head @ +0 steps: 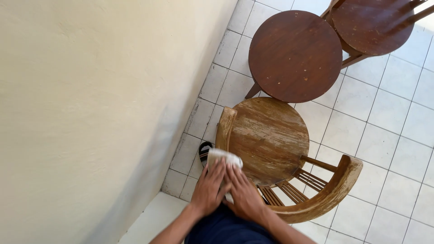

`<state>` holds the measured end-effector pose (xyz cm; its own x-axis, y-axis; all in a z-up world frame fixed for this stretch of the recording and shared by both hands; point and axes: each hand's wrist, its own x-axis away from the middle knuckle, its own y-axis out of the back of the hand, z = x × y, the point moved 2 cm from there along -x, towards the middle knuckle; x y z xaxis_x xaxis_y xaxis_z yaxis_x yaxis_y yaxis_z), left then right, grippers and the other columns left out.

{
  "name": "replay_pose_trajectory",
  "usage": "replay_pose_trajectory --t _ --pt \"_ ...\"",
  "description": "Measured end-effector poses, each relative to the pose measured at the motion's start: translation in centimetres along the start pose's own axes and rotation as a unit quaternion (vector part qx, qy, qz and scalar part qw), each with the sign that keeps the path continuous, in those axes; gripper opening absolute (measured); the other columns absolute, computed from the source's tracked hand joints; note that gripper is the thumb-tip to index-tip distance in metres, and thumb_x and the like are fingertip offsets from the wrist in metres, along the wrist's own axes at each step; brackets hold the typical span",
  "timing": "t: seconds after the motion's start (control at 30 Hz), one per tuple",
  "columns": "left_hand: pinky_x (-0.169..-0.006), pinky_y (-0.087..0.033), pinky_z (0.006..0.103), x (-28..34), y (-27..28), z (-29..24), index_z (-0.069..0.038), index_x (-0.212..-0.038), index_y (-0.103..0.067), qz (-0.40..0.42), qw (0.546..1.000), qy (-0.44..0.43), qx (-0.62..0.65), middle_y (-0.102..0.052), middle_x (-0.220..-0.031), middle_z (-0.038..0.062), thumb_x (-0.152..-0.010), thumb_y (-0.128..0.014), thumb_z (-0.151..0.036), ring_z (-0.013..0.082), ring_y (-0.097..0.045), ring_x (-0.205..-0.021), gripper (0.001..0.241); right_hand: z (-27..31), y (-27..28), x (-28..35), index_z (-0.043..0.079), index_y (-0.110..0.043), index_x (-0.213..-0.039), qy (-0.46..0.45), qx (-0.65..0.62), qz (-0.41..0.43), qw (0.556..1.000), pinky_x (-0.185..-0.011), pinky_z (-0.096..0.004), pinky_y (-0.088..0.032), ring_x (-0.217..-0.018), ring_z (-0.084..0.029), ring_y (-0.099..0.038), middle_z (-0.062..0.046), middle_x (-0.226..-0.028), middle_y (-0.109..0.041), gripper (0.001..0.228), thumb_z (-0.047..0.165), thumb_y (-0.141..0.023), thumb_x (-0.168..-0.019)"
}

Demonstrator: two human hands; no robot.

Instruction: Wiping a wooden chair with a white cloth.

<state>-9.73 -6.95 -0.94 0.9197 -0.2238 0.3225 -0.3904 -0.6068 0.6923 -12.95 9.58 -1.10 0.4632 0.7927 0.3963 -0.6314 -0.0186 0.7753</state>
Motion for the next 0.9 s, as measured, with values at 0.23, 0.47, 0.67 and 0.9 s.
replay_pose_trajectory --t 0.23,0.47,0.67,0.9 --pt "-0.126 -0.006 0.0474 1.4 -2.9 -0.1 0.000 -0.161 -0.023 0.026 1.000 -0.009 -0.011 -0.019 -0.171 0.015 -0.106 -0.021 -0.059 0.0298 -0.015 -0.159 0.080 -1.7 -0.7 0.4 -0.005 -0.014 -0.158 0.041 0.013 0.096 0.994 -0.124 -0.051 -0.005 -0.155 -0.041 -0.002 -0.026 -0.167 -0.007 0.090 0.048 -0.056 -0.098" --pt "-0.126 -0.006 0.0499 -4.8 -1.8 0.6 -0.003 -0.161 -0.026 -0.168 0.981 0.092 0.028 -0.020 -0.171 0.014 -0.106 -0.018 -0.054 0.0312 -0.018 -0.158 0.075 -2.9 2.2 -5.6 -0.005 -0.015 -0.160 0.015 0.103 -0.015 0.994 -0.124 -0.049 -0.012 -0.156 -0.040 -0.005 -0.025 -0.169 -0.007 0.083 0.033 -0.052 -0.096" --pt "-0.127 -0.009 0.0476 1.1 -5.2 -5.1 0.001 -0.157 -0.035 -0.125 0.991 0.040 0.007 -0.030 -0.167 0.016 -0.107 -0.027 -0.054 0.0296 -0.021 -0.157 0.075 -3.9 -1.0 4.9 -0.007 -0.022 -0.156 0.043 -0.076 0.006 0.996 -0.124 -0.047 -0.021 -0.152 -0.041 -0.024 -0.029 -0.165 -0.017 0.084 0.031 -0.063 -0.093" --pt "-0.126 -0.014 0.0457 4.1 -10.8 -7.0 0.005 -0.153 -0.042 -0.033 0.996 -0.080 0.000 -0.037 -0.165 0.019 -0.110 -0.030 -0.056 0.0292 -0.026 -0.156 0.076 -6.8 -3.5 11.9 -0.006 -0.025 -0.156 0.064 -0.076 0.113 0.989 -0.125 -0.049 -0.017 -0.153 -0.038 -0.026 -0.029 -0.164 -0.022 0.084 0.036 -0.064 -0.095"
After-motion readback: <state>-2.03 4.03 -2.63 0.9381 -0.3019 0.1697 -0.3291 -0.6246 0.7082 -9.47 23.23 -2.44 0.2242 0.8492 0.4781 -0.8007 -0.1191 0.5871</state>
